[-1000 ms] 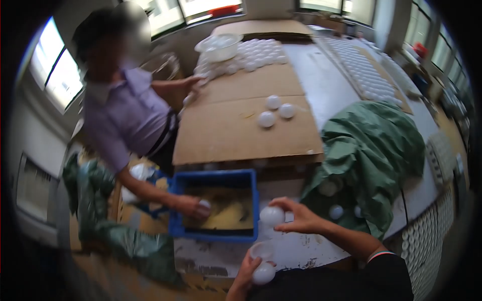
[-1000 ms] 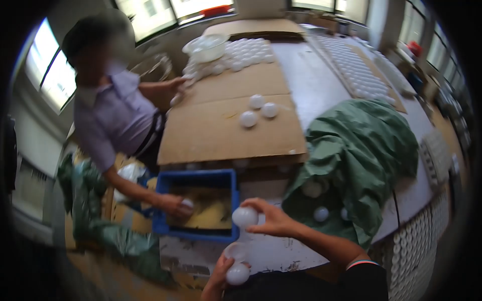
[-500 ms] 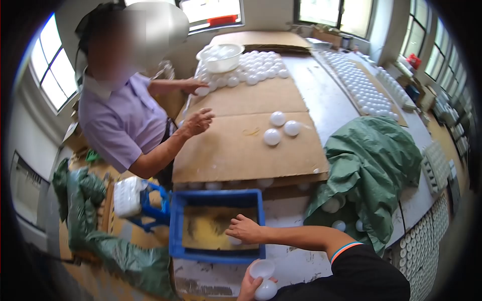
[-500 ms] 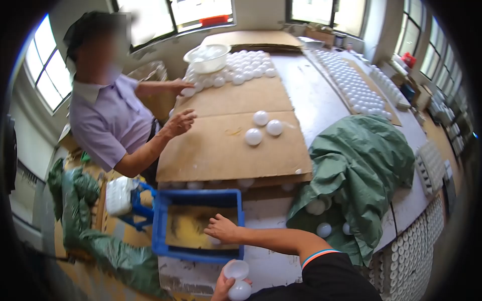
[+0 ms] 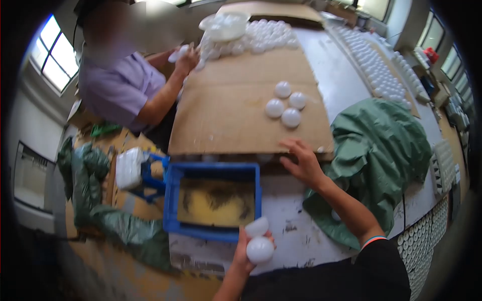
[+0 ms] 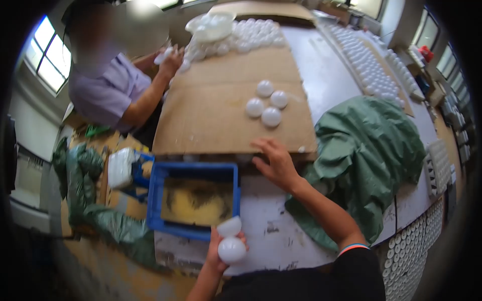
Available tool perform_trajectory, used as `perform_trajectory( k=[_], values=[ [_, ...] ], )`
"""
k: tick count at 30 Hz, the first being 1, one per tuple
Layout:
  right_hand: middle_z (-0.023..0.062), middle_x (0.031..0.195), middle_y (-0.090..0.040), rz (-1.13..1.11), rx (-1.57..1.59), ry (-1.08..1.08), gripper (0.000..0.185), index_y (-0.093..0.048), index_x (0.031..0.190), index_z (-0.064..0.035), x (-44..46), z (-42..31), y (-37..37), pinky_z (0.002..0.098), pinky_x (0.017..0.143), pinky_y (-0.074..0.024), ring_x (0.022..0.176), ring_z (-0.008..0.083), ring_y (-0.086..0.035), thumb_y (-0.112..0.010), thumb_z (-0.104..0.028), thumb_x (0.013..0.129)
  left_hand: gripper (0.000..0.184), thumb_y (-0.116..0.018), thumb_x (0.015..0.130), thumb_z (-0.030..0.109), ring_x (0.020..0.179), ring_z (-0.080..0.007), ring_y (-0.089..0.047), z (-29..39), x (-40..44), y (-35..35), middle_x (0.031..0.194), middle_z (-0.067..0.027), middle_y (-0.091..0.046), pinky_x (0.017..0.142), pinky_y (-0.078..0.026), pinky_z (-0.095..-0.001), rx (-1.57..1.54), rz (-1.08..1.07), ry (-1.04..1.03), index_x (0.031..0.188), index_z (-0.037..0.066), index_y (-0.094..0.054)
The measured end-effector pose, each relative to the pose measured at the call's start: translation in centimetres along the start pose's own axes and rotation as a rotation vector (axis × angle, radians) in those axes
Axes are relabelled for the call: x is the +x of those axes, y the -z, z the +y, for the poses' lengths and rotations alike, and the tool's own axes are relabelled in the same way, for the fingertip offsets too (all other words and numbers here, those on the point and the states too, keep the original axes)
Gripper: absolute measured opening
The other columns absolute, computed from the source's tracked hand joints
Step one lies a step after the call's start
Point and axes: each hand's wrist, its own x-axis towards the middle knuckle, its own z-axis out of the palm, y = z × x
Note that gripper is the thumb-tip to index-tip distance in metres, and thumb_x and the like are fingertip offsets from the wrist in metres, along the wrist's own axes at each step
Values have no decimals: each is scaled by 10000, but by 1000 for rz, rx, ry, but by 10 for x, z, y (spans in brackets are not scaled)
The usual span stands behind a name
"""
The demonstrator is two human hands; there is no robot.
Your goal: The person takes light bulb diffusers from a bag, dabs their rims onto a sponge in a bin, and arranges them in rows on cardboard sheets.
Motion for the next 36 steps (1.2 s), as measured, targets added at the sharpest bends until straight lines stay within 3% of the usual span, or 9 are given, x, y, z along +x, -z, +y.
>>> perform_trajectory(
  k=[4,8,12,14,20,24,26,34,36],
  values=[
    [109,1236,-517,-532,76,648,486,-534,1205,-164,-82,-45,-10,375,835,-442,1035,276,-542,-655,-98,740,701,-271,889,639,927,-285,-609,0,-5,-12,1026,-142,-580,789,-528,-431,-10,46,33,1196,34,-444],
    [88,1290,-478,-562,7,673,543,-490,1252,-191,-107,-57,-7,355,829,-446,1043,258,-544,-657,-121,740,740,-243,879,663,930,-314,-614,-9,-23,-21,1027,-178,-582,761,-543,-452,306,159,161,1227,36,-427],
    [69,1279,-484,-703,226,426,550,-465,1276,-170,-125,-60,-11,335,795,-464,1024,232,-552,-653,-92,766,644,-315,921,568,942,-280,-616,-21,-44,-16,1087,-165,-548,776,-541,-397,503,199,104,1307,54,-364],
    [76,1154,-561,-795,611,-132,484,-477,1261,-148,-135,-62,-18,327,775,-476,957,200,-574,-619,-62,807,491,-367,965,419,942,-234,-620,-19,-52,-18,1142,-158,-523,745,-533,-315,426,128,-11,1258,27,-387],
    [64,1023,-602,-866,641,-225,345,-501,1220,-99,-144,-73,-39,273,786,-462,896,144,-581,-561,-101,880,507,-431,944,413,918,-196,-613,-21,-63,-2,1102,-136,-533,738,-527,-289,375,79,91,1271,30,-366],
    [77,1044,-608,-793,1167,-594,346,-554,1172,-109,-155,-73,-52,279,826,-479,925,159,-603,-635,-91,836,502,-445,940,409,908,-183,-614,-16,-65,-3,1049,-127,-560,739,-525,-283,242,-7,79,1242,11,-393],
    [87,1078,-587,-754,614,-100,336,-581,1152,-97,-150,-68,-49,272,803,-478,906,156,-593,-627,-45,823,494,-448,940,403,902,-185,-617,-14,-66,0,1033,-126,-569,742,-526,-284,235,-27,110,1230,6,-397],
    [122,1230,-501,-603,557,-181,481,-515,1256,-130,-123,-90,-24,328,820,-475,937,218,-562,-589,4,799,282,-450,958,262,880,-242,-646,-6,-62,4,1016,-174,-588,726,-557,-351,93,139,-37,1096,17,-456],
    [123,1265,-471,-851,214,303,541,-460,1302,-147,-109,-92,-25,374,871,-452,1014,266,-530,-640,-88,796,266,-448,958,252,880,-245,-645,-4,-63,10,1017,-176,-589,731,-558,-352,110,111,-35,1088,20,-457]
  ],
)
